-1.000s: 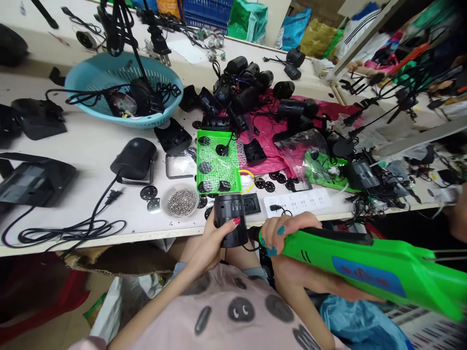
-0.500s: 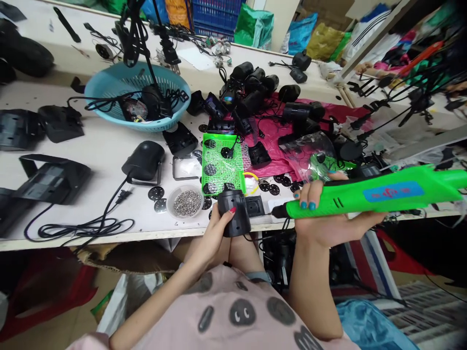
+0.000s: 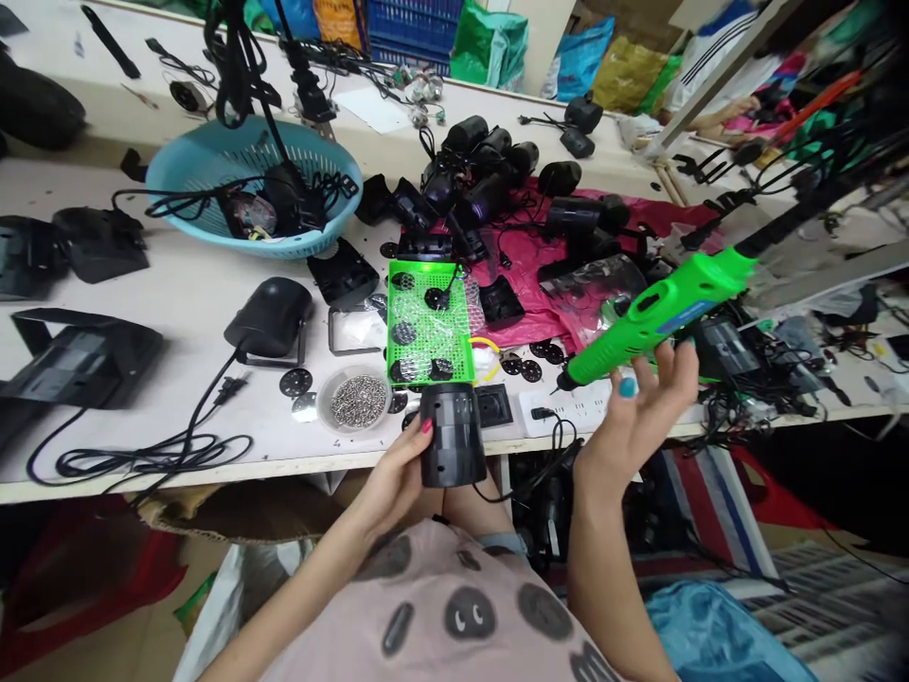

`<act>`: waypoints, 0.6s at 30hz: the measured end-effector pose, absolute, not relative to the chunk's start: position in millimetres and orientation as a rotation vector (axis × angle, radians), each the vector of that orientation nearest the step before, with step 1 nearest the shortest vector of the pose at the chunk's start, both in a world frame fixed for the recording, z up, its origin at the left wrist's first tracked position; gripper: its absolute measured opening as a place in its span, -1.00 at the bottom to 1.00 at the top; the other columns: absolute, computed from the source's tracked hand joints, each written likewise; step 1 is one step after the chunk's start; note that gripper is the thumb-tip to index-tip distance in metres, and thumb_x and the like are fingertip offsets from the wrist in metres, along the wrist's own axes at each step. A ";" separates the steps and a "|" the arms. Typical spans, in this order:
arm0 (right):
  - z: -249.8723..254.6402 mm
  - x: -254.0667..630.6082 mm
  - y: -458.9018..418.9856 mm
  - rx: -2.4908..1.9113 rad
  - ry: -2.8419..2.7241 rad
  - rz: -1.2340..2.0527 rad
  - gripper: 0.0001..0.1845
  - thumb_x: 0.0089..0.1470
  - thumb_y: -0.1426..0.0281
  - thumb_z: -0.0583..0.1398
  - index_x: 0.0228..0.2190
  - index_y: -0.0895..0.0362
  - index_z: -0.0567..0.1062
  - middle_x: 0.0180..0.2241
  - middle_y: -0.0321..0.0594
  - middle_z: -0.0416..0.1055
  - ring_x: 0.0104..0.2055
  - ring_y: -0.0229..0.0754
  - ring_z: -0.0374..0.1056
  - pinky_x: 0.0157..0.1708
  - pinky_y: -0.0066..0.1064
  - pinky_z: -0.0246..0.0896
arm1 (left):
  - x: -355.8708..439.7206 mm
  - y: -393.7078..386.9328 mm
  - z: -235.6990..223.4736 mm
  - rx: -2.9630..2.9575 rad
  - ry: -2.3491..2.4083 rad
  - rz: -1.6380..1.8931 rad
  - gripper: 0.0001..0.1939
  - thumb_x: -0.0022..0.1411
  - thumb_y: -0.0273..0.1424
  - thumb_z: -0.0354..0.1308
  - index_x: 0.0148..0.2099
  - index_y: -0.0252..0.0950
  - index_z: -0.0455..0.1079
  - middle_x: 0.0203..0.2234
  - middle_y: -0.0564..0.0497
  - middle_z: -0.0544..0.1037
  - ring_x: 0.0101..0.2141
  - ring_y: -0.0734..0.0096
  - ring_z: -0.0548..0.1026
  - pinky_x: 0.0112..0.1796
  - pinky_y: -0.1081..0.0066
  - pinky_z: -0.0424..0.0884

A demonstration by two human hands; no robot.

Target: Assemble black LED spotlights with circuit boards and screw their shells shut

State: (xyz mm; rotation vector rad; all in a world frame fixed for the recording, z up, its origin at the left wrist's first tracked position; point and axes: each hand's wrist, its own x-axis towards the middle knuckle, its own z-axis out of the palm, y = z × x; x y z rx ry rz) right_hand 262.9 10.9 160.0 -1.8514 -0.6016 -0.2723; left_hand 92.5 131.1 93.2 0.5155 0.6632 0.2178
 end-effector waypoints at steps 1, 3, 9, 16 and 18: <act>156.2 256.1 9.5 -1.822 -0.617 -0.319 -0.35 0.28 0.24 0.06 0.33 -0.05 -0.01 0.36 -0.02 -0.09 0.38 0.08 0.01 0.28 0.08 0.05 | 88.3 133.2 90.4 0.490 0.653 0.182 -0.55 0.09 -0.11 0.37 -0.04 -0.26 0.53 -0.12 -0.12 0.64 0.04 -0.02 0.51 0.08 0.11 0.37; 146.0 246.4 6.9 -1.725 -0.646 -0.309 -0.46 0.22 0.31 0.17 0.21 -0.05 0.24 0.24 -0.04 0.15 0.27 0.05 0.18 0.22 0.02 0.17 | 80.9 133.9 84.7 0.451 0.640 0.116 -0.51 0.04 -0.04 0.37 -0.09 -0.28 0.57 -0.18 -0.17 0.66 0.00 -0.12 0.53 0.07 0.01 0.37; 127.9 256.9 9.6 -1.872 -0.810 0.438 -0.72 0.26 0.31 0.14 -0.02 0.05 0.44 -0.02 -0.09 0.45 0.01 -0.09 0.41 0.00 -0.19 0.39 | 80.1 114.1 76.6 0.484 0.613 0.060 -0.29 -0.21 0.05 0.47 -0.05 -0.24 0.55 -0.17 -0.17 0.65 0.02 -0.19 0.51 0.01 0.00 0.39; 155.2 298.0 41.4 -1.848 -1.061 0.554 -0.74 0.26 0.27 0.14 -0.07 0.06 0.50 -0.05 -0.12 0.50 -0.03 -0.10 0.43 -0.02 -0.23 0.38 | 111.5 116.5 94.3 0.866 0.698 0.170 -0.41 -0.05 -0.19 0.44 0.00 -0.20 0.32 -0.09 -0.08 0.56 -0.01 0.06 0.48 0.01 0.18 0.36; 165.5 313.8 55.0 -1.877 -1.084 0.547 -0.74 0.24 0.27 0.14 -0.09 0.07 0.51 -0.06 -0.13 0.51 -0.04 -0.11 0.44 -0.02 -0.22 0.36 | 124.1 125.9 97.4 1.043 0.679 0.175 -0.47 0.01 -0.17 0.38 -0.04 -0.24 0.29 -0.10 -0.12 0.53 -0.03 0.05 0.47 0.00 0.17 0.35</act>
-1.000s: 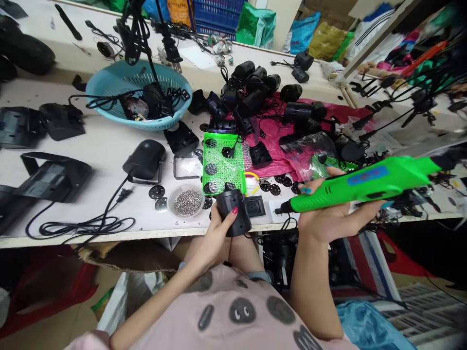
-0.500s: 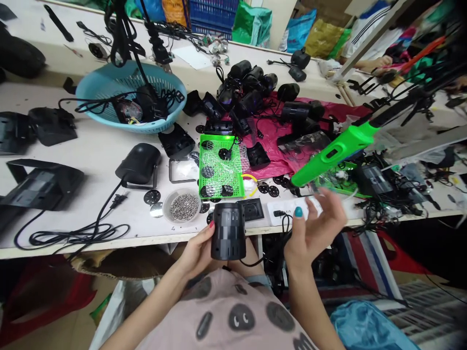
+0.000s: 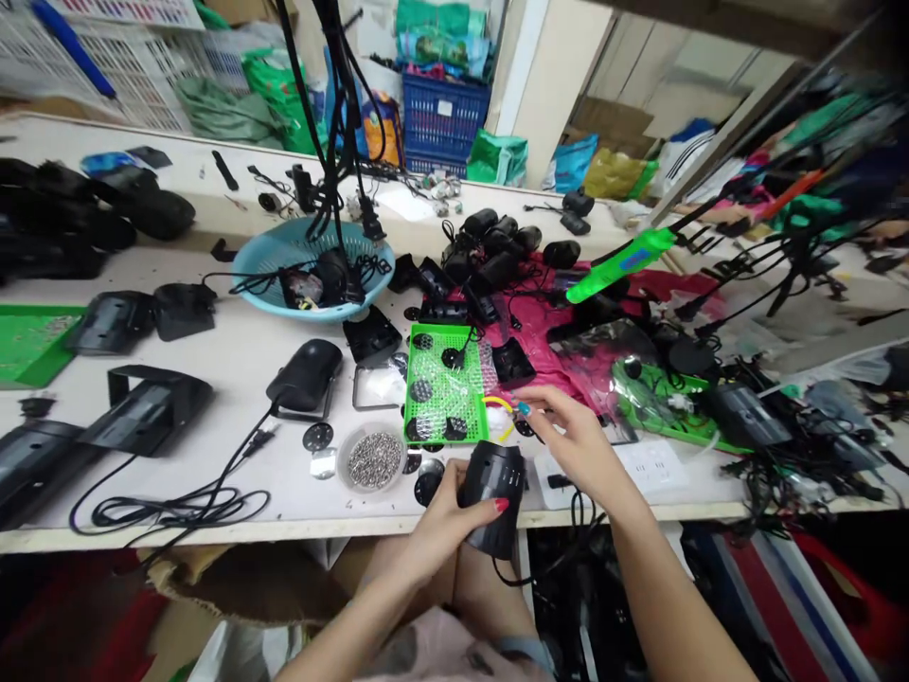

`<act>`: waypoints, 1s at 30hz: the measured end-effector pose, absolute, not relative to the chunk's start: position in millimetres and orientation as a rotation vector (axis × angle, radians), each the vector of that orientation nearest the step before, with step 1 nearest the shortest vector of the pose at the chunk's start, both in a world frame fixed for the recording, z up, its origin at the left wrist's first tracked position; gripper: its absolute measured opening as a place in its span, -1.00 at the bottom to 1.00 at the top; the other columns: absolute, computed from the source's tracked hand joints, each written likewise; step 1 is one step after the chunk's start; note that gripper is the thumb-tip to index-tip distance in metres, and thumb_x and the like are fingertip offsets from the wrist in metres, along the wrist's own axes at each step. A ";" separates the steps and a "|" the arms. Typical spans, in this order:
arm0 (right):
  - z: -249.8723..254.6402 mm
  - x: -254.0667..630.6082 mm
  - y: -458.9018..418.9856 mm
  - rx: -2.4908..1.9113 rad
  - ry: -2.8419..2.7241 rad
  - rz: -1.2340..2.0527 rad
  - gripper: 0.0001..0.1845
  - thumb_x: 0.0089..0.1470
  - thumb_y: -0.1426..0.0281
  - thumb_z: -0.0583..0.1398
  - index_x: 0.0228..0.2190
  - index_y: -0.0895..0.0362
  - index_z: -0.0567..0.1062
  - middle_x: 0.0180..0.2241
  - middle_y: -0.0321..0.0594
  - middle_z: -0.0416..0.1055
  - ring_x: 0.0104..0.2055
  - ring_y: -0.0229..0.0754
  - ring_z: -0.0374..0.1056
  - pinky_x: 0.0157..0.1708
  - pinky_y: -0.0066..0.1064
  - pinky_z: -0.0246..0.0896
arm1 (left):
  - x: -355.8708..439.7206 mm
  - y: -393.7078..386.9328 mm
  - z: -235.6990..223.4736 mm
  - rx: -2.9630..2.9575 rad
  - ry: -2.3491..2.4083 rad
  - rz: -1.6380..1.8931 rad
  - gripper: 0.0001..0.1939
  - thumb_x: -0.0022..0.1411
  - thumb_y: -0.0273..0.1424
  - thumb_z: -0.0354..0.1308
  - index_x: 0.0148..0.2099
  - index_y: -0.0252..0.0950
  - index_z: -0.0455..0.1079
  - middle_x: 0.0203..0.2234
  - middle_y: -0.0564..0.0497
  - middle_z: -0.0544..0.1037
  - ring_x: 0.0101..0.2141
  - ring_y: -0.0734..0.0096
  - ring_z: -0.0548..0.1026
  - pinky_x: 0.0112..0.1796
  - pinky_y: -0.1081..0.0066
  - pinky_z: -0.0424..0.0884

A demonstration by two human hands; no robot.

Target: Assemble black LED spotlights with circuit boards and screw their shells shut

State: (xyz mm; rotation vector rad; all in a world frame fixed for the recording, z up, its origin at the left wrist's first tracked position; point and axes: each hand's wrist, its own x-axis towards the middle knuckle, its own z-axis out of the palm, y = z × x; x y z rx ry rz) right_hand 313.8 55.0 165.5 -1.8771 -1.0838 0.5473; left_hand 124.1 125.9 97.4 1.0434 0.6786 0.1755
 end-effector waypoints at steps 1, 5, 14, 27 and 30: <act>170.2 321.6 61.8 -1.895 -1.093 0.542 -0.74 0.22 0.27 0.15 -0.10 0.08 0.51 -0.06 -0.14 0.52 -0.05 -0.11 0.44 -0.01 -0.22 0.35 | 130.5 130.8 99.1 1.164 0.673 0.164 -0.48 0.02 -0.19 0.37 -0.05 -0.25 0.28 -0.10 -0.14 0.52 -0.03 0.04 0.47 0.01 0.16 0.34; 182.8 347.2 80.0 -1.939 -1.119 0.498 -0.72 0.19 0.25 0.15 -0.12 0.09 0.52 -0.08 -0.15 0.54 -0.08 -0.11 0.44 -0.05 -0.27 0.33 | 150.7 142.9 108.8 1.597 0.720 0.115 -0.44 -0.02 -0.26 0.35 0.02 -0.29 0.28 -0.07 -0.16 0.48 -0.03 0.02 0.45 0.00 0.15 0.31; 163.8 365.3 70.8 -1.916 -1.017 0.554 -0.68 0.15 0.21 0.15 -0.13 0.10 0.53 -0.16 -0.15 0.56 -0.11 -0.08 0.45 -0.10 -0.27 0.33 | 155.8 144.4 113.9 1.697 0.739 0.101 -0.50 0.05 -0.24 0.23 0.02 -0.30 0.26 -0.03 -0.19 0.47 0.00 0.01 0.44 0.02 0.17 0.29; 121.9 362.5 61.5 -1.861 -0.931 0.548 -0.67 0.13 0.23 0.15 -0.11 0.06 0.53 -0.02 -0.13 0.53 0.04 -0.07 0.43 0.12 -0.17 0.28 | 150.2 136.3 114.2 1.782 0.720 0.058 -0.42 0.10 -0.25 0.19 0.15 -0.31 0.21 0.05 -0.24 0.45 0.04 -0.02 0.44 0.04 0.12 0.30; 118.2 359.6 48.4 -1.860 -0.907 0.576 -0.65 0.12 0.15 0.18 -0.14 0.08 0.56 -0.05 -0.10 0.55 0.02 -0.02 0.46 0.12 -0.11 0.30 | 154.0 133.4 114.4 1.857 0.693 0.098 -0.36 0.06 -0.29 0.23 0.18 -0.33 0.24 0.08 -0.26 0.43 0.10 -0.06 0.38 0.09 0.09 0.27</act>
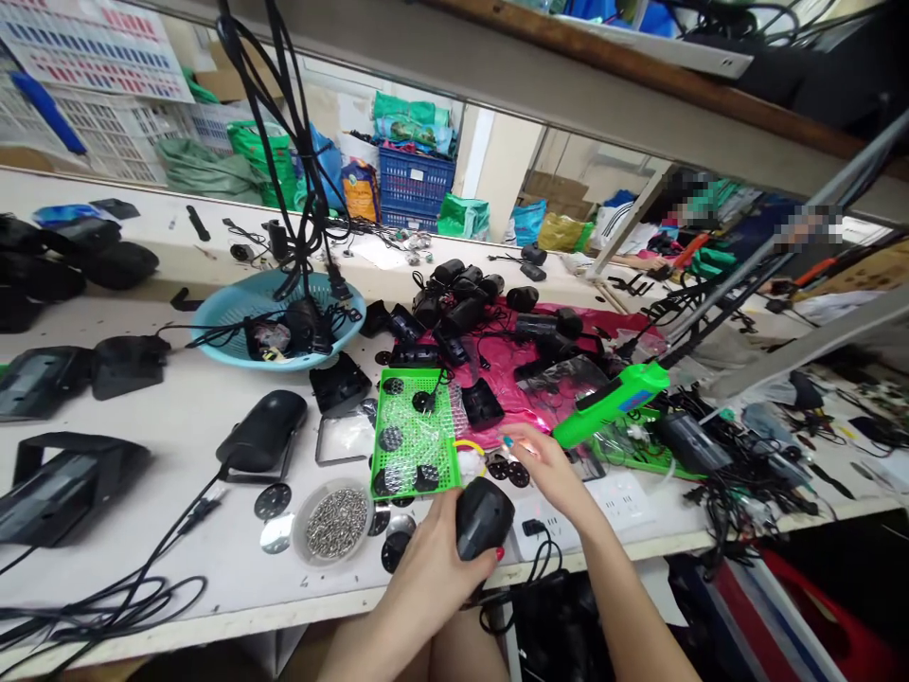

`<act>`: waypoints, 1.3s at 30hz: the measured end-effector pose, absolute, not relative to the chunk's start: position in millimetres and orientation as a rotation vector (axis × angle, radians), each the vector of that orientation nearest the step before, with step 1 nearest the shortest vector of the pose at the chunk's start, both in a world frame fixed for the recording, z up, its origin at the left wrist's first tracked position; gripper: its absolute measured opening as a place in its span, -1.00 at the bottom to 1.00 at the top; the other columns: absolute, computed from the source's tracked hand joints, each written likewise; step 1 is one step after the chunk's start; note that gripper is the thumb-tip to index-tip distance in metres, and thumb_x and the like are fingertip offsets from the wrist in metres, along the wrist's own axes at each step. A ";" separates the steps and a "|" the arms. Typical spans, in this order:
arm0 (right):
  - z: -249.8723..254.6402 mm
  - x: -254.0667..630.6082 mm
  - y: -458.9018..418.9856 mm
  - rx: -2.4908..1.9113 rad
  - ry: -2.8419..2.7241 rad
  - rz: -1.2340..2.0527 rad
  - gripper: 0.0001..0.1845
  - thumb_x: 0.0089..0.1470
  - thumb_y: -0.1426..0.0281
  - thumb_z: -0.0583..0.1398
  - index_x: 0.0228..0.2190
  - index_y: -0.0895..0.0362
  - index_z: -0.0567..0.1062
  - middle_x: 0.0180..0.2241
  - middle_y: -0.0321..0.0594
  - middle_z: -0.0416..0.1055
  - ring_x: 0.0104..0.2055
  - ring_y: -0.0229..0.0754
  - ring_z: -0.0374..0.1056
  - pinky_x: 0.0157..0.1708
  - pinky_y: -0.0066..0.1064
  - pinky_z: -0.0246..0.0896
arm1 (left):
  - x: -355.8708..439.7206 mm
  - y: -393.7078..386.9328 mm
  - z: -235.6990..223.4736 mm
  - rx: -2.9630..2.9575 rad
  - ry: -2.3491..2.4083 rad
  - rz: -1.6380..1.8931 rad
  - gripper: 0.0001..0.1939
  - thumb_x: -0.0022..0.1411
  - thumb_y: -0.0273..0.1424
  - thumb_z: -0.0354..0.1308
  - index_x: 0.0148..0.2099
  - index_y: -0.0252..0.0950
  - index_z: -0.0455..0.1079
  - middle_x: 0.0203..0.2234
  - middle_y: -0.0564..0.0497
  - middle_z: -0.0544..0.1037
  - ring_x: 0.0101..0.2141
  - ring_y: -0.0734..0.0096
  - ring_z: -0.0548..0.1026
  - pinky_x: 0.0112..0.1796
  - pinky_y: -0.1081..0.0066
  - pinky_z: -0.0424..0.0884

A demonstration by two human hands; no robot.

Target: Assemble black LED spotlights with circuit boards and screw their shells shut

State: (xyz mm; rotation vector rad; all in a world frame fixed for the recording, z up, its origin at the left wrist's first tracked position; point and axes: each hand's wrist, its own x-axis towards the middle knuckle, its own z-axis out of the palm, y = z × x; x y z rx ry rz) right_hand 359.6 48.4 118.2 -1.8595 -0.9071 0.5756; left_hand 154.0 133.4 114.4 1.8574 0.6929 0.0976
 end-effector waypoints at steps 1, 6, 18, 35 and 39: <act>117.7 357.4 42.6 -1.854 -0.906 0.603 -0.63 0.12 0.12 0.18 -0.16 0.08 0.56 -0.07 -0.08 0.56 0.01 0.01 0.47 0.10 -0.10 0.33 | 155.0 132.4 114.7 1.884 0.675 0.113 -0.36 0.04 -0.29 0.25 0.17 -0.33 0.27 0.07 -0.25 0.44 0.12 -0.09 0.36 0.11 0.08 0.26; 101.5 348.2 4.4 -1.889 -0.819 0.712 -0.50 0.08 -0.02 0.22 -0.14 0.09 0.59 0.00 0.00 0.55 0.08 0.09 0.46 0.12 -0.11 0.37 | 154.6 133.0 118.6 1.837 0.573 0.069 -0.36 0.05 -0.17 0.30 0.17 -0.24 0.36 0.06 -0.19 0.43 0.14 -0.08 0.32 0.14 0.08 0.26; 82.5 358.4 -36.8 -2.027 -0.637 0.784 -0.33 -0.04 -0.14 0.23 -0.03 0.03 0.53 -0.08 -0.11 0.61 -0.04 0.05 0.56 -0.01 -0.32 0.49 | 136.6 140.3 131.0 1.888 0.510 0.151 -0.23 0.16 0.09 0.20 0.31 -0.16 0.26 0.02 -0.18 0.42 0.07 -0.05 0.38 0.08 0.04 0.34; 121.3 306.6 -32.8 -1.875 -0.596 0.737 -0.47 0.04 -0.08 0.26 -0.13 0.04 0.58 -0.18 -0.08 0.61 -0.07 0.01 0.54 0.00 -0.26 0.48 | 80.0 302.4 110.8 2.181 1.094 0.301 -0.92 0.02 -0.49 0.28 -0.46 -0.24 0.45 -0.51 0.00 0.46 -0.41 0.24 0.41 -0.33 0.35 0.24; 133.6 294.0 -36.7 -1.836 -0.607 0.739 -0.52 0.10 -0.04 0.23 -0.13 0.04 0.57 -0.17 -0.09 0.60 -0.07 -0.01 0.53 0.02 -0.25 0.46 | 60.5 297.0 132.4 2.003 0.975 0.403 -0.79 0.21 -0.20 0.19 -0.33 -0.24 0.47 -0.56 0.07 0.44 -0.51 0.36 0.35 -0.45 0.43 0.21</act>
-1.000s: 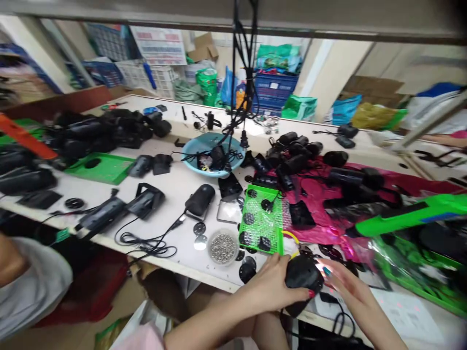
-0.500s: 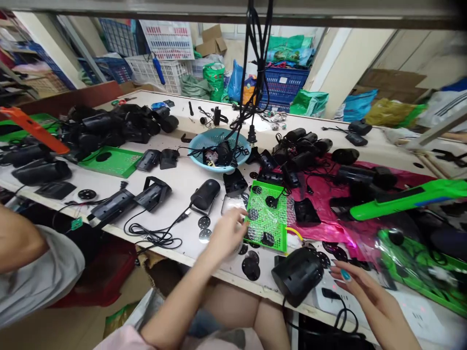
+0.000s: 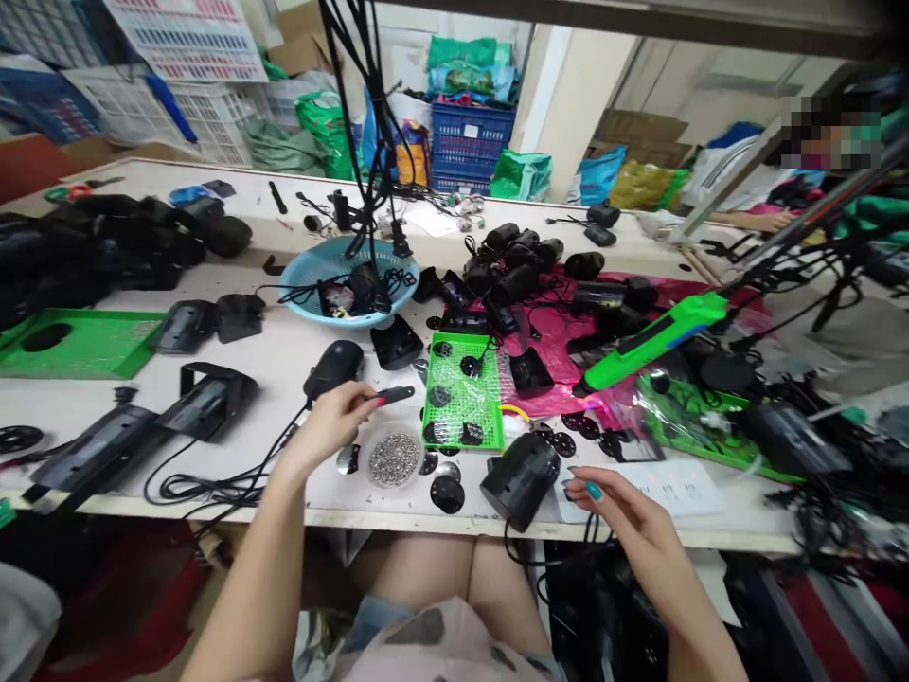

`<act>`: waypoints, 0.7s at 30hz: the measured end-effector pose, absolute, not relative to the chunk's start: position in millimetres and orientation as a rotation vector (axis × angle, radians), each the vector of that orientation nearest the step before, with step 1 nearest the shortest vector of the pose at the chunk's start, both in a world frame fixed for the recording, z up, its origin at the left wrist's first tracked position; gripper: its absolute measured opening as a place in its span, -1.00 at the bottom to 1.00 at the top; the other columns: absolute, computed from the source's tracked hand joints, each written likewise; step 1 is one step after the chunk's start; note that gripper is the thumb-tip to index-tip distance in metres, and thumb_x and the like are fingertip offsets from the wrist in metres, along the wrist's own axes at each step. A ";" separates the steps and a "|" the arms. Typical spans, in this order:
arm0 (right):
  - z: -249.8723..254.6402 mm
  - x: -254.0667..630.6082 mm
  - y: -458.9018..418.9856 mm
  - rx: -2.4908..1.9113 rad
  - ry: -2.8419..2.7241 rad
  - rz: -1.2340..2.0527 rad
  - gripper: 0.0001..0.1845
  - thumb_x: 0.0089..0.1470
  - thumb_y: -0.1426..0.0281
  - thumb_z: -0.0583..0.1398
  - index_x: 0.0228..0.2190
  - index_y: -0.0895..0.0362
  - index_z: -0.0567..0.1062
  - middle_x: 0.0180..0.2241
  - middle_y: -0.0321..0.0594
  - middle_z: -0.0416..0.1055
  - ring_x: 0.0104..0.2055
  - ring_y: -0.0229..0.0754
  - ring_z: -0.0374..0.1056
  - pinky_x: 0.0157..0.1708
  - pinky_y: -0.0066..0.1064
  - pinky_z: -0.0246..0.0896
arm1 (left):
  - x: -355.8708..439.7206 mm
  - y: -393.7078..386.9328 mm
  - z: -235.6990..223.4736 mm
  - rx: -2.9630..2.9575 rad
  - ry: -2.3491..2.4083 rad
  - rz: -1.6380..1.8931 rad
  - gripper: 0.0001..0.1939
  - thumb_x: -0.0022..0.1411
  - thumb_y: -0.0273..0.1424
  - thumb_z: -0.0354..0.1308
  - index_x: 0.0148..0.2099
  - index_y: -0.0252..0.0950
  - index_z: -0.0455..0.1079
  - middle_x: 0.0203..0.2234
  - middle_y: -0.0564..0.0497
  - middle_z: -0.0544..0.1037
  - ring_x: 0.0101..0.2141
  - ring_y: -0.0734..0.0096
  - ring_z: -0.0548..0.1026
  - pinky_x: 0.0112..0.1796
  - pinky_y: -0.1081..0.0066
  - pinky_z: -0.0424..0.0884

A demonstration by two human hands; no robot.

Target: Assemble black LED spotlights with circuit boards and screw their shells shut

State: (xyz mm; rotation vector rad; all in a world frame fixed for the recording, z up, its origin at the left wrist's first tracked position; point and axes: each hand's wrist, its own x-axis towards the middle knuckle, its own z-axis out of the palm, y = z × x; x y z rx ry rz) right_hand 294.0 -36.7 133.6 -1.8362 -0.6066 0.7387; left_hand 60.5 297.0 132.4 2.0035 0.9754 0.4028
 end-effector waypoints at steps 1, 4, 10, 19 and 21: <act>136.6 289.9 -36.7 -1.826 -0.615 0.746 -0.53 0.11 -0.03 0.23 -0.13 0.04 0.57 -0.17 -0.09 0.60 -0.07 -0.02 0.52 0.02 -0.25 0.46 | 53.5 296.1 137.4 1.928 0.947 0.434 -0.74 0.23 -0.14 0.17 -0.31 -0.23 0.47 -0.56 0.08 0.46 -0.51 0.36 0.37 -0.45 0.44 0.22; 143.6 274.0 -32.0 -1.794 -0.645 0.806 -0.58 0.14 0.00 0.22 -0.13 0.03 0.58 -0.16 -0.08 0.59 -0.08 -0.02 0.52 0.02 -0.23 0.45 | 36.5 289.9 145.0 1.659 0.986 0.560 -0.68 0.13 -0.07 0.25 -0.41 -0.22 0.43 -0.62 0.07 0.48 -0.51 0.32 0.40 -0.43 0.42 0.29; 147.1 230.7 3.0 -1.480 -0.684 1.037 -0.61 0.20 0.04 0.19 -0.03 -0.04 0.52 -0.06 -0.12 0.54 -0.02 -0.09 0.48 -0.03 -0.27 0.46 | 56.3 235.5 139.9 1.254 0.907 0.735 -0.67 0.12 -0.07 0.31 -0.34 -0.21 0.38 -0.54 0.11 0.49 -0.45 0.41 0.45 -0.35 0.44 0.36; 144.2 238.8 32.8 -1.275 -0.401 0.814 -0.41 0.27 -0.02 -0.01 0.19 -0.01 0.32 0.08 -0.07 0.42 0.03 -0.04 0.42 -0.01 -0.18 0.44 | 118.0 125.1 133.4 0.713 0.468 0.361 -0.68 0.10 -0.16 0.40 -0.28 -0.26 0.43 -0.44 0.09 0.40 -0.43 0.49 0.41 -0.34 0.45 0.39; 144.7 249.2 19.5 -1.270 -0.369 0.780 -0.50 0.24 0.02 0.07 0.02 0.06 0.48 -0.17 -0.11 0.47 -0.10 -0.08 0.44 -0.09 -0.23 0.45 | 121.7 120.8 130.1 0.786 0.424 0.334 -0.69 0.17 -0.13 0.33 -0.30 -0.24 0.39 -0.44 0.09 0.39 -0.43 0.47 0.41 -0.32 0.43 0.40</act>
